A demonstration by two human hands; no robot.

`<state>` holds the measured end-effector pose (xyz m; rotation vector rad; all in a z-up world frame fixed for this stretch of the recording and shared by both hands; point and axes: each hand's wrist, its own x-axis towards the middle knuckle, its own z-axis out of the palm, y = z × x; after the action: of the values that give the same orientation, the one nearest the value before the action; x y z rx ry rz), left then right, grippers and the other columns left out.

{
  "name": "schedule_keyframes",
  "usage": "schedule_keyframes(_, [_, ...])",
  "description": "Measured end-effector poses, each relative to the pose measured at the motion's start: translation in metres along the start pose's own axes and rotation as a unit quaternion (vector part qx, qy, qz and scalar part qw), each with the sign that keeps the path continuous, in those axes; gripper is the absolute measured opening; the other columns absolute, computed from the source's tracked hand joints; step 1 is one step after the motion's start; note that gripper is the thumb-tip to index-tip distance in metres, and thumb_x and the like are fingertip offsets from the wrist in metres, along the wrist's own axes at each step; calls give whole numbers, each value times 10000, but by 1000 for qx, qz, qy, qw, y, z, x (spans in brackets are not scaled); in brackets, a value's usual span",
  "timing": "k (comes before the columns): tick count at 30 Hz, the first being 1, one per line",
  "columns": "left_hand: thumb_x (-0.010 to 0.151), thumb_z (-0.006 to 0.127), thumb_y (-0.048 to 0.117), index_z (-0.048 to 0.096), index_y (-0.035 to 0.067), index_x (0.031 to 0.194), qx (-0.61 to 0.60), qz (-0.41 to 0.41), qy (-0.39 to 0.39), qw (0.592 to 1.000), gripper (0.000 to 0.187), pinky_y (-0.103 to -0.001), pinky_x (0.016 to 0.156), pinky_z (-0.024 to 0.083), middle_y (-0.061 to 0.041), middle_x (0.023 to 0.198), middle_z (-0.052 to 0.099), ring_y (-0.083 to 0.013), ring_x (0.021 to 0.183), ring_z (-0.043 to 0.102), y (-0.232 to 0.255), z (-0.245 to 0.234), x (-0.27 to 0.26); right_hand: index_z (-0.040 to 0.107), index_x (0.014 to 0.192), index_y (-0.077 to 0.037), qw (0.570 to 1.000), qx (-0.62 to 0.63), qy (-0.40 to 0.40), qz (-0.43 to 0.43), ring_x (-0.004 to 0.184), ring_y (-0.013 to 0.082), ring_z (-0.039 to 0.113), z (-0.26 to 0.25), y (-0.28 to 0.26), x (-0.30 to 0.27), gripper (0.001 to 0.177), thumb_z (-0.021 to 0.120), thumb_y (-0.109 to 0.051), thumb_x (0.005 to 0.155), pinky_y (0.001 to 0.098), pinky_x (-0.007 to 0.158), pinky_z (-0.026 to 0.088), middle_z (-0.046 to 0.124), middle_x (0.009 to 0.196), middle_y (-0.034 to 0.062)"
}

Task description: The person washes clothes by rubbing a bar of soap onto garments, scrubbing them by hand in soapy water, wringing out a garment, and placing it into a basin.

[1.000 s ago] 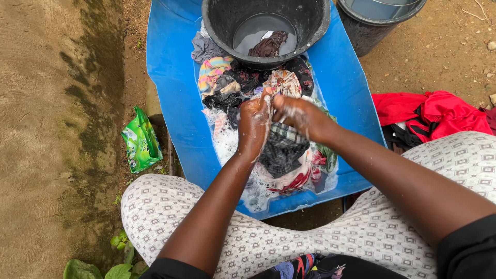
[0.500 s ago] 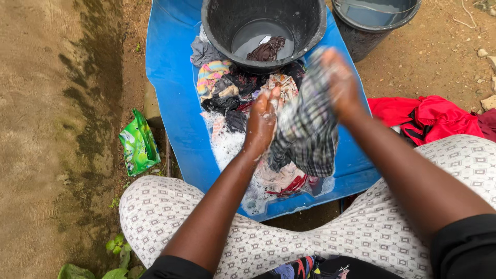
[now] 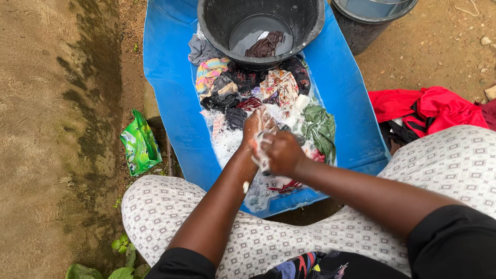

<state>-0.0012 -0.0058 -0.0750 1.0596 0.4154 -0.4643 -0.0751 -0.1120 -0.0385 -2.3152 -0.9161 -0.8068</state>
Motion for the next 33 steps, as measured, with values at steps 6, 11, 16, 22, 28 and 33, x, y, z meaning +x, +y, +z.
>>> schedule_keyframes(6, [1076,587,354,671,3,952,16,10,-2,1000,381,-381,590,439,-104,702,564,-179,605,504,-8,2,12,728,685,-44,906,98,-170,374,483,269,660,-4,24,14,361,564,-148,990,397,541,574,696,632,191])
schedule_keyframes(11, [1079,591,355,686,18,931,36,24,-34,998,380,-385,581,435,-102,685,577,-181,589,511,-10,3,4,715,843,2,968,2,-55,245,614,204,655,-14,68,32,302,600,-187,1048,378,550,544,731,839,176])
schedule_keyframes(16, [1082,596,355,702,32,909,203,183,-15,962,382,-389,572,430,-99,668,590,-183,573,518,29,13,-16,654,1347,-48,844,278,-203,412,619,220,622,-67,123,54,433,513,-253,993,401,514,495,765,1055,187])
schedule_keyframes(22, [1103,600,389,726,4,874,626,215,54,748,465,-407,603,423,-121,685,624,-213,579,524,78,6,-29,723,1146,-26,857,192,-410,247,978,233,675,-81,80,52,480,796,-436,906,420,885,553,710,1098,171])
schedule_keyframes(28, [950,590,232,722,156,1282,503,203,-143,828,365,-381,693,521,-105,868,722,-166,726,614,85,-7,-20,696,1146,-14,699,655,-158,239,1007,237,662,-167,119,83,348,741,-307,964,408,912,541,698,1086,130])
schedule_keyframes(33, [939,557,170,498,150,1408,353,180,-39,917,473,-371,588,531,22,1063,650,-138,694,609,39,-17,15,610,1223,-85,672,586,46,449,1108,202,653,-94,103,77,395,561,-433,1043,412,1004,532,671,1181,85])
